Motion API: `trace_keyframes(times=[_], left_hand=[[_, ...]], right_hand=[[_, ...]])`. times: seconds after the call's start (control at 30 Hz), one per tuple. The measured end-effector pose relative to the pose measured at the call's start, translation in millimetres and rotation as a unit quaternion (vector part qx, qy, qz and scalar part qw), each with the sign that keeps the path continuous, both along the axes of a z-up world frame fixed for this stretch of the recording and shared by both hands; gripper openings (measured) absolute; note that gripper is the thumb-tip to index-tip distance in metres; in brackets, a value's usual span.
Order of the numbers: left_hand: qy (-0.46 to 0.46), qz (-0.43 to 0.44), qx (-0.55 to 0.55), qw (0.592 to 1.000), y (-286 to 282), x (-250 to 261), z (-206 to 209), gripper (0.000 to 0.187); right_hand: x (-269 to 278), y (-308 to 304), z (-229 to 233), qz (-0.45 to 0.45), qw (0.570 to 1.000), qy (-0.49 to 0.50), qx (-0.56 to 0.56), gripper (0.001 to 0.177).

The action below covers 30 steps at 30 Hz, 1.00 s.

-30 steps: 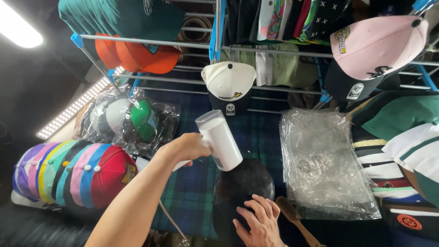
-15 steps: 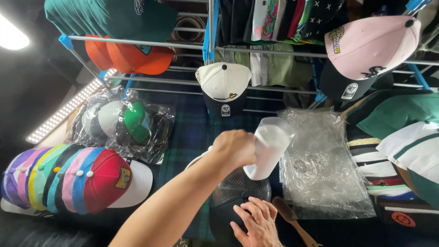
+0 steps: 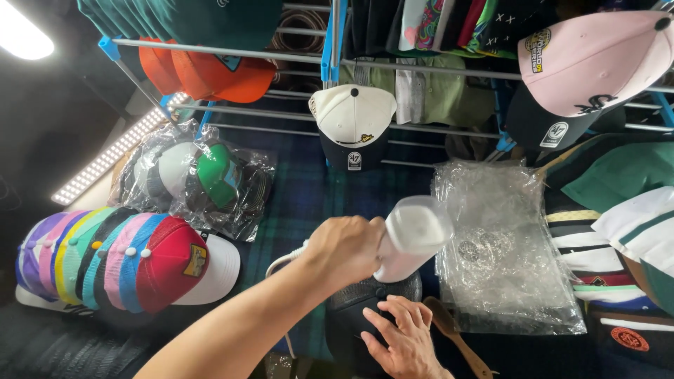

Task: Cleaning a black baseball cap using a wooden brush and a handheld lint remover.

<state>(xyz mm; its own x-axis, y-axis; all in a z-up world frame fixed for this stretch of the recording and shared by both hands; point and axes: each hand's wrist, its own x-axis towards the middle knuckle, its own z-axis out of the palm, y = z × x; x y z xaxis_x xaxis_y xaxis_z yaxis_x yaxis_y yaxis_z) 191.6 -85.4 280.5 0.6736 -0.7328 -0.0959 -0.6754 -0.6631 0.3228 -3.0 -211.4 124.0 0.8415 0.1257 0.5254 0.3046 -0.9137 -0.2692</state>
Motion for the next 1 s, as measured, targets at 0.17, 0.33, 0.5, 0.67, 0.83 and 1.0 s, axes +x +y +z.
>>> trace_keyframes(times=[0.17, 0.33, 0.5, 0.67, 0.83, 1.0], left_hand=[[0.113, 0.088, 0.047, 0.989, 37.0, -23.1, 23.0, 0.023], [0.154, 0.152, 0.057, 0.975, 22.0, 21.5, 43.8, 0.028], [0.181, 0.183, 0.073, 0.964, 37.6, 25.7, 34.1, 0.033], [0.097, 0.162, 0.008, 0.982, 84.0, -32.5, 9.8, 0.022], [0.309, 0.349, -0.024, 0.884, 116.5, -47.4, 12.0, 0.04], [0.429, 0.525, -0.172, 0.715, 153.1, -81.8, -75.3, 0.037]], right_hand=[[1.1, 1.0, 3.8, 0.006, 1.0, -0.012, 0.008, 0.046], [4.0, -0.6, 19.6, 0.001, 1.0, 0.001, -0.002, 0.031], [21.8, -5.5, 20.1, -0.031, 0.997, 0.061, 0.032, 0.032], [31.3, -6.5, 17.0, -0.091, 0.988, 0.104, 0.063, 0.05], [33.6, -4.2, 22.2, -0.073, 0.992, 0.073, 0.065, 0.052], [33.8, -2.7, 26.2, -0.077, 0.992, 0.082, 0.05, 0.06]])
